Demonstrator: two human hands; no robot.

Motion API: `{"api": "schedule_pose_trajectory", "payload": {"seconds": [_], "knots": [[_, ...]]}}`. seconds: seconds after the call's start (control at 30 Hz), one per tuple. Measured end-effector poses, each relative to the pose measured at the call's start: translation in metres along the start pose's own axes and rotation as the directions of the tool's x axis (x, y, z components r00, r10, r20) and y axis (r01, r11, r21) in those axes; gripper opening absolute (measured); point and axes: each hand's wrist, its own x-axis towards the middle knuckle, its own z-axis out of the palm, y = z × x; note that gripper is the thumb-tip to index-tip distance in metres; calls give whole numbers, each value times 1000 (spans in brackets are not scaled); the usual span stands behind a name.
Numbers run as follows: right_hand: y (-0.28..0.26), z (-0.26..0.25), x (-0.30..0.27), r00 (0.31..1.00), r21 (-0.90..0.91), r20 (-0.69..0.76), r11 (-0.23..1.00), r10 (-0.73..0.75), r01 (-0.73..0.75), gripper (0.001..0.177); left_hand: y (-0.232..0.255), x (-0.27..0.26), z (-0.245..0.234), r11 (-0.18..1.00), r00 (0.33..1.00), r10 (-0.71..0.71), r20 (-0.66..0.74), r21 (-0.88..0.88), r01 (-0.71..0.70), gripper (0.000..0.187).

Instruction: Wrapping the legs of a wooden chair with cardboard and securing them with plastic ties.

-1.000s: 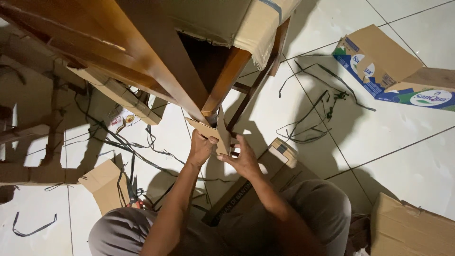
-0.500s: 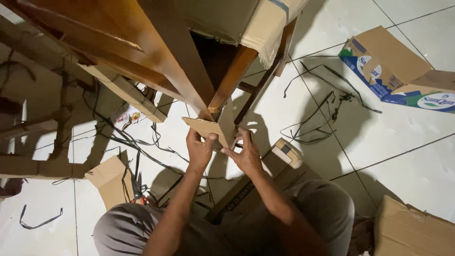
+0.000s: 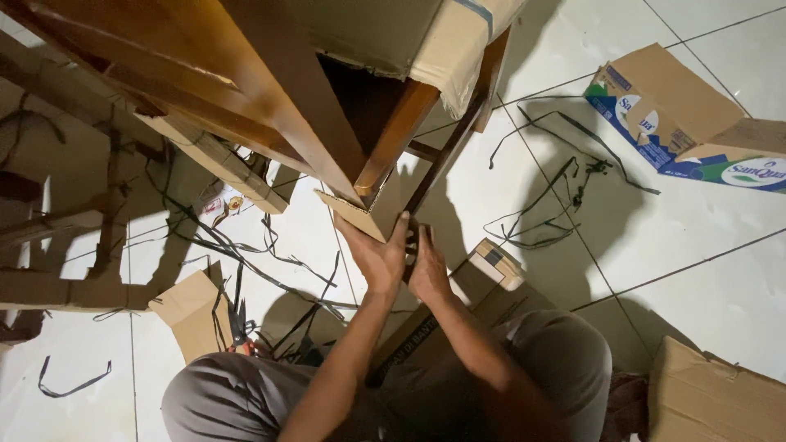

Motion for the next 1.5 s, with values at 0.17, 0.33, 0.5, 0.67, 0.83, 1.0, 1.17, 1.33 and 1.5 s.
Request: {"api": "schedule_pose_trajectory", "payload": {"seconds": [0.17, 0.33, 0.5, 0.67, 0.83, 1.0, 1.17, 1.33, 1.5], "knots": [[-34, -16, -4, 999, 56, -26, 998, -42, 43, 87, -14, 3, 1, 991, 996, -92, -6, 99, 93, 110], [4, 1, -2, 1000, -58, -12, 998, -24, 23, 82, -30, 3, 2, 999, 1000, -17, 4, 40, 17, 99], [-24, -17, 2, 998, 19, -32, 998, -58, 59, 76, -30, 4, 3, 996, 999, -42, -6, 78, 43, 92], [6, 5, -1, 990, 24, -92, 994, -103, 105, 67, -7, 2, 1, 998, 999, 52, -18, 44, -51, 87], [-15, -4, -9, 980, -2, -136, 989, -146, 147, 65, -31, 3, 0, 995, 996, 85, -29, 61, -84, 93], [-33, -18, -1, 945, -6, -218, 969, -243, 248, 69, -10, 5, 1, 991, 991, 131, -35, 26, -131, 92], [-86, -46, 5, 953, 28, -203, 971, -226, 236, 67, -1, 20, -5, 981, 979, 194, -68, -2, -195, 89], [-88, -55, 9, 960, 226, -222, 949, -171, 222, 66, 0, 20, -2, 980, 979, 191, -74, 60, -187, 87], [-25, -43, 3, 999, 705, 30, 708, 33, -45, 84, 2, 16, -9, 983, 986, 165, -38, 92, -161, 80]]}}
